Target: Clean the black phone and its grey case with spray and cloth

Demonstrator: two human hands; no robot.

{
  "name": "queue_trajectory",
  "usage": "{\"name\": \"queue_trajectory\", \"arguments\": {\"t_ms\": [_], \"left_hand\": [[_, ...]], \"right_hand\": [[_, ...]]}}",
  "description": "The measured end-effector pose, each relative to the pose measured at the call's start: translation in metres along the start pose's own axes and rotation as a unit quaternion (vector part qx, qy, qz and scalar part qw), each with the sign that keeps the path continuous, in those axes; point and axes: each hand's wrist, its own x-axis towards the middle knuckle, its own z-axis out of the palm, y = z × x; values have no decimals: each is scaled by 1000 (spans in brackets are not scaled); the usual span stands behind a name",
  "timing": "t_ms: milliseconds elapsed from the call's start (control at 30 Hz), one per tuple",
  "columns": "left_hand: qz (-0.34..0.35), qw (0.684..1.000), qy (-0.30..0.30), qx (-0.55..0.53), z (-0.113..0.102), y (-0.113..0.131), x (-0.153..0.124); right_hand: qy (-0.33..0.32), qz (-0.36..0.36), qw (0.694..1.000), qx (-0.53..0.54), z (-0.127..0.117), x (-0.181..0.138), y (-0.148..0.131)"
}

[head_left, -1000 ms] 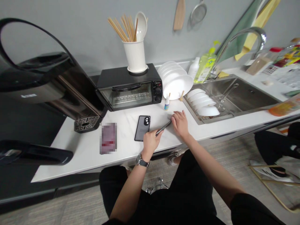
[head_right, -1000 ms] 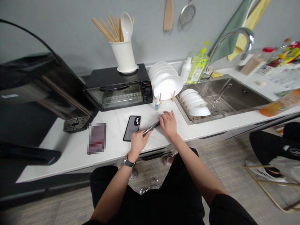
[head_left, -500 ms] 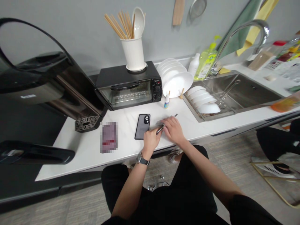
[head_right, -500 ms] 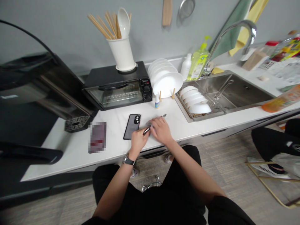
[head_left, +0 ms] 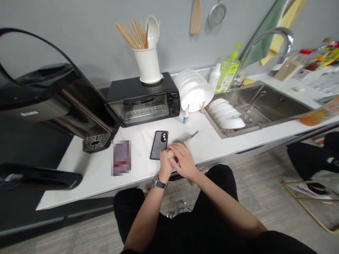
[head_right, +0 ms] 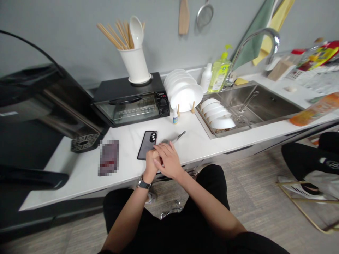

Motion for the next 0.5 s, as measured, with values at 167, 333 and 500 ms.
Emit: {"name": "queue_trajectory", "arguments": {"t_ms": [167,333,500], "left_hand": [[30,998,46,-9,1,7,-1],[74,980,164,-82,-5,15,-3],[52,967,187,-164,-20,35,-5]], "right_hand": [[16,43,999,-14,-31,7,52],[94,151,983,54,-53,9,86],[162,188,961,124,-35,2,72]]}}
